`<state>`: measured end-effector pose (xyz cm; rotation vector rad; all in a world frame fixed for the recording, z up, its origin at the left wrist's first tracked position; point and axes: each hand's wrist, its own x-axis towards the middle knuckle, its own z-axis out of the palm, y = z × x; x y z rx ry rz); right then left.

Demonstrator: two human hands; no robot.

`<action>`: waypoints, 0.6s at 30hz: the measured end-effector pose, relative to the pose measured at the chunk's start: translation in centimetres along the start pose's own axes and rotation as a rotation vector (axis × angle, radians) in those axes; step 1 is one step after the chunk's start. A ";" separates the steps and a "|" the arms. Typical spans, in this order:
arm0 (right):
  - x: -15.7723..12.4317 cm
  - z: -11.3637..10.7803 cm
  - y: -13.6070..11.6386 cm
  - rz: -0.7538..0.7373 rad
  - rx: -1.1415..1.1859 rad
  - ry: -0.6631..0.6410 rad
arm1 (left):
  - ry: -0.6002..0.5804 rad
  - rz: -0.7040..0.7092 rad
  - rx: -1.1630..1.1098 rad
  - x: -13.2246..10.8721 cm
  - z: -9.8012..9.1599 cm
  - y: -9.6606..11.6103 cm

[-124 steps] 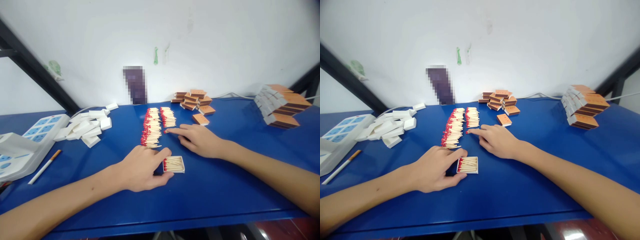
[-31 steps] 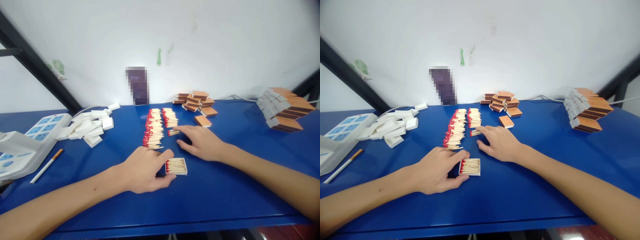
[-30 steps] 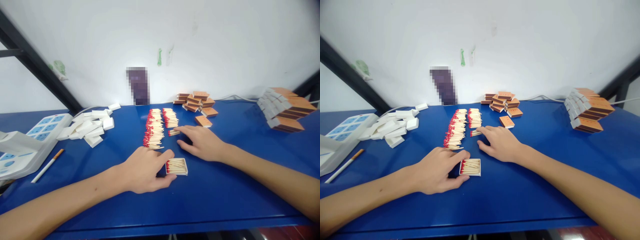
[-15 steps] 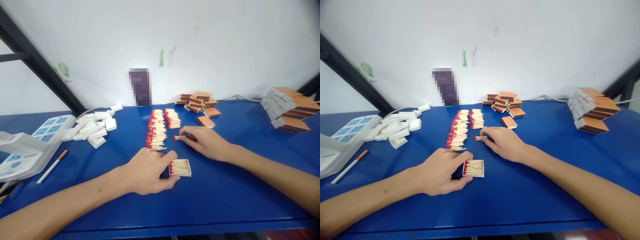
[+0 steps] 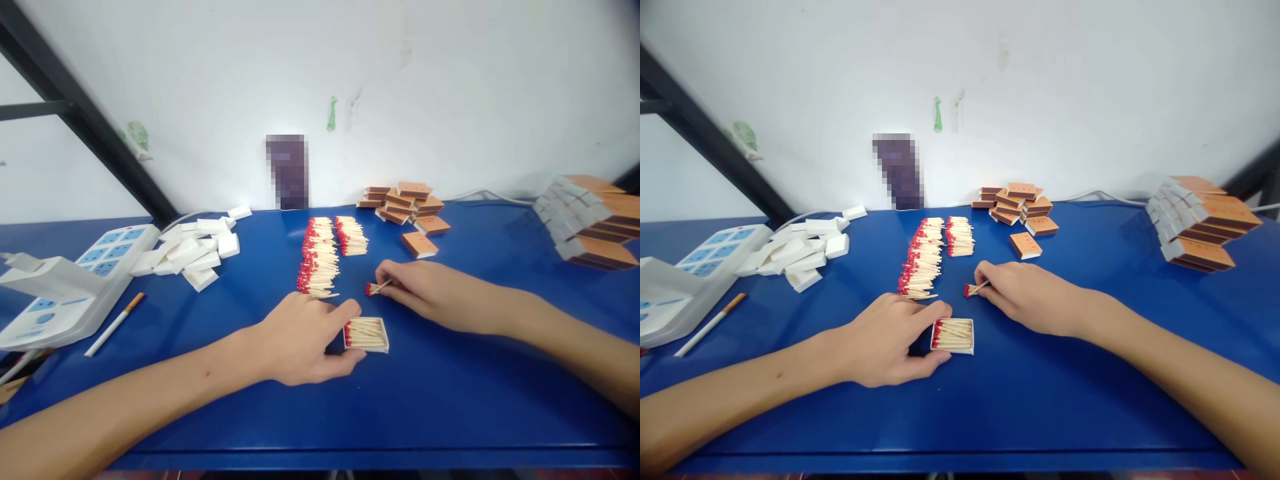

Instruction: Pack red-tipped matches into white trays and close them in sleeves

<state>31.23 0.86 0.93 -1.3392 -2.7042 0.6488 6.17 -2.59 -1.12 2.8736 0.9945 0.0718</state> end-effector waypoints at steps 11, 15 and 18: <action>-0.3 0.4 0.8 -0.034 -0.206 0.002 | 0.015 0.011 0.006 0.1 0.0 -0.1; -0.4 0.2 0.7 -0.050 -0.183 -0.018 | 0.016 0.004 0.014 0.1 0.0 -0.2; -0.3 0.0 0.7 -0.088 -0.140 0.001 | 0.011 0.001 0.015 0.0 0.1 -0.1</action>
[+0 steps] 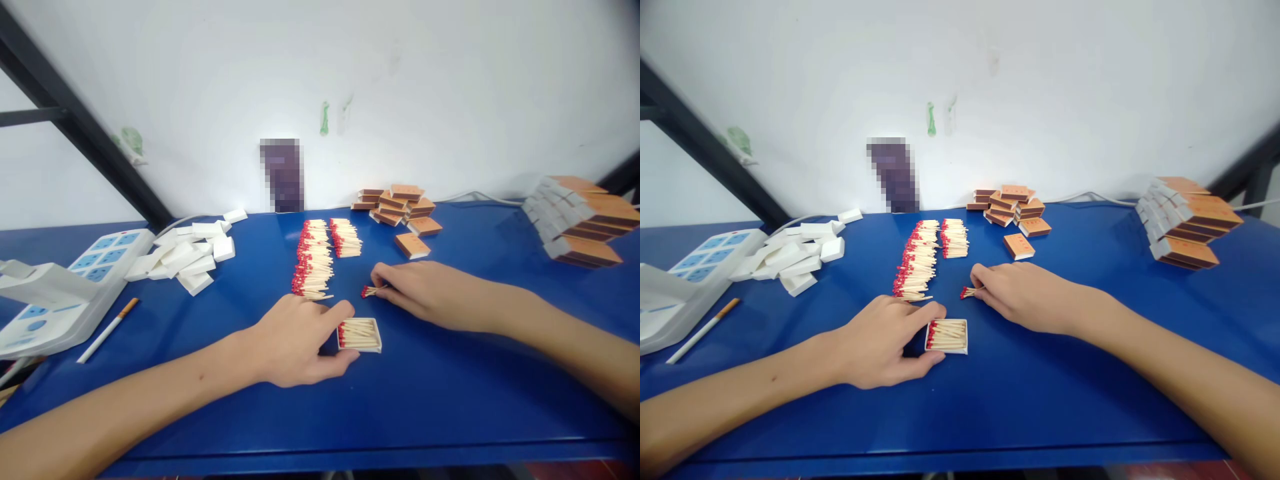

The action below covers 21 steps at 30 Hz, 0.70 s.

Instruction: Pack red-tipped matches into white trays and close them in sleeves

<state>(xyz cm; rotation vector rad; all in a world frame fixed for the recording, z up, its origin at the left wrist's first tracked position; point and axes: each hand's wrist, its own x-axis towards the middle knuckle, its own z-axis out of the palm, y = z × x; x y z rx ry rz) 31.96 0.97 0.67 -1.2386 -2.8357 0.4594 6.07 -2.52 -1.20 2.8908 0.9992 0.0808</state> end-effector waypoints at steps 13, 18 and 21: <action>1.0 0.1 0.0 -0.107 0.059 0.170 | 0.005 0.011 0.004 0.0 -0.1 0.1; 1.0 0.0 0.0 -0.084 0.055 0.154 | 0.011 0.009 0.005 0.0 -0.1 0.0; 1.0 0.3 0.2 -0.112 0.030 0.175 | 0.010 0.005 0.002 0.1 -0.1 0.0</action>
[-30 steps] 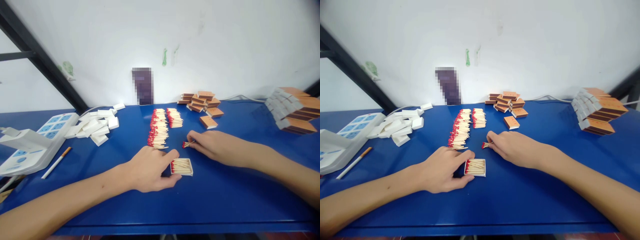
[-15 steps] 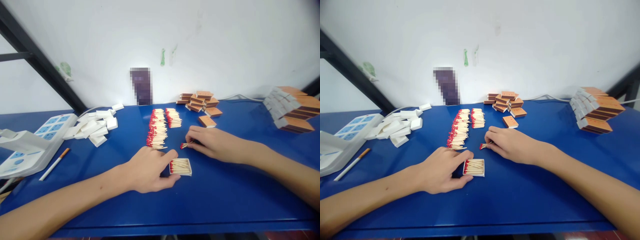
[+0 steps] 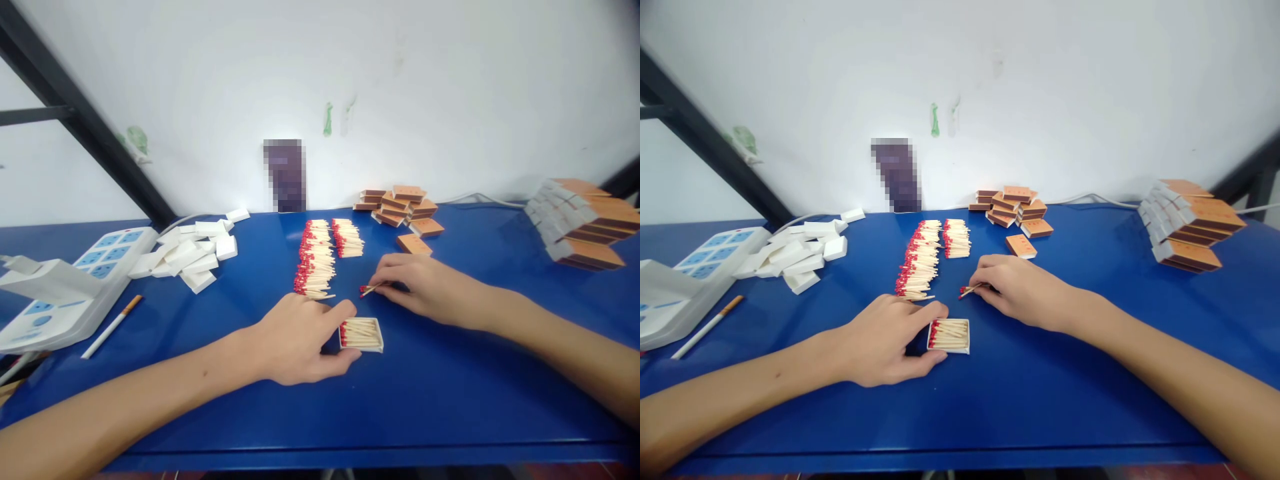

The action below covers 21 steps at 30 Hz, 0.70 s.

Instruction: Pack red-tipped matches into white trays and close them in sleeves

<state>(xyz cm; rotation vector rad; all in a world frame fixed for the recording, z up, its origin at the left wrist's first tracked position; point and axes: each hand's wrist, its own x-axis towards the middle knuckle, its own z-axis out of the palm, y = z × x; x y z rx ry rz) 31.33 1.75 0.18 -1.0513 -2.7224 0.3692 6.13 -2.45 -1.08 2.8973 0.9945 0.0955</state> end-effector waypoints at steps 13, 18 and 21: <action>0.1 0.5 -0.3 -0.058 -0.035 0.030 | -0.014 -0.005 -0.013 -0.1 -0.1 0.2; 0.1 0.5 -0.3 -0.068 0.014 0.045 | -0.008 -0.003 -0.013 -0.2 -0.1 0.2; 0.1 0.6 -0.2 -0.066 0.024 0.050 | -0.005 0.001 -0.015 -0.2 0.0 0.1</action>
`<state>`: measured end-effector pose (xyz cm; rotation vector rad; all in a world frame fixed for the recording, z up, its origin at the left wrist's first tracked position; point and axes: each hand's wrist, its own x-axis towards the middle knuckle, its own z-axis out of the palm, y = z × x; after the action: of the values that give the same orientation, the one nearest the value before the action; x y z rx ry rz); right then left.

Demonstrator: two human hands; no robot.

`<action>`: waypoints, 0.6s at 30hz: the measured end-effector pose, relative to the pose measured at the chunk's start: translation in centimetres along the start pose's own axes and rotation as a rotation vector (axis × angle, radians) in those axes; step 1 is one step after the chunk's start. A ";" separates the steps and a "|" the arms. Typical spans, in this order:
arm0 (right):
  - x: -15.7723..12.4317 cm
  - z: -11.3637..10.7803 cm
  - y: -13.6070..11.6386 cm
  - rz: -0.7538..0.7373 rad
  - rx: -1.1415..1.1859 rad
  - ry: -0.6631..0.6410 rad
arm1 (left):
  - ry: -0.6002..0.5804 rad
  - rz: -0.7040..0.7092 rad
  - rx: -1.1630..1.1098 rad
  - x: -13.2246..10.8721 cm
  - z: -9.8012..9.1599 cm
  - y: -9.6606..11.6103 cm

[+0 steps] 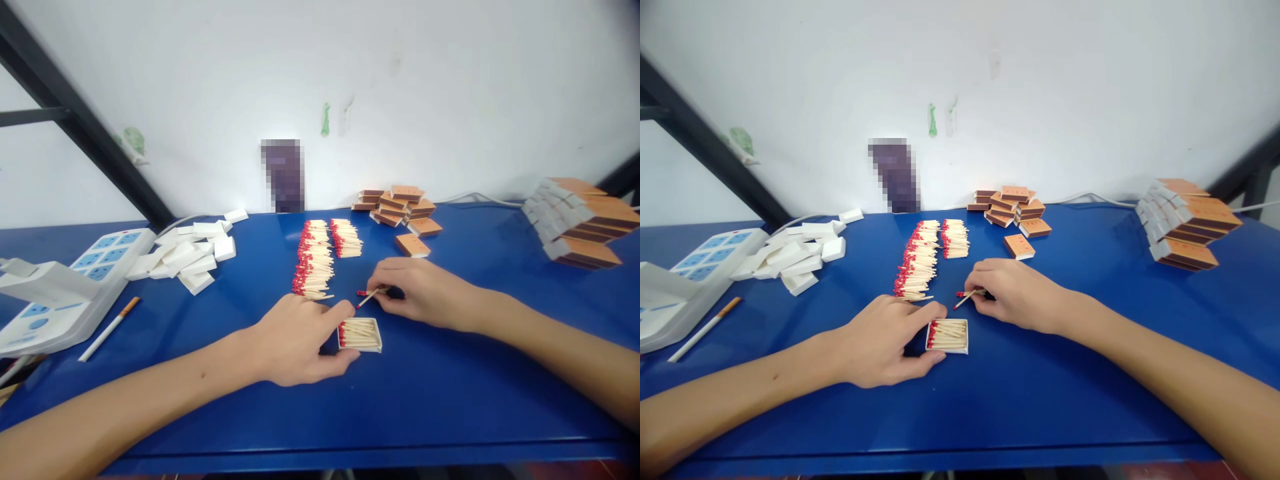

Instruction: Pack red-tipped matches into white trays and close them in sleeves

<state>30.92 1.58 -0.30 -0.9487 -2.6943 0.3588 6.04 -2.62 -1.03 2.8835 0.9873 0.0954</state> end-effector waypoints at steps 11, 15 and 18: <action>-0.3 -1.2 -1.9 0.069 0.320 0.028 | -0.013 -0.001 -0.018 0.1 -0.1 0.0; -0.3 -0.7 -2.9 -0.007 0.324 -0.028 | -0.012 -0.002 -0.034 0.1 -0.2 0.1; -0.4 0.0 -3.5 -0.040 0.274 -0.034 | -0.014 -0.007 -0.038 0.1 -0.2 0.1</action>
<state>29.23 -1.27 0.77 -0.8139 -2.6000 0.7195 6.19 -2.63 -0.82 2.8420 0.9824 0.0927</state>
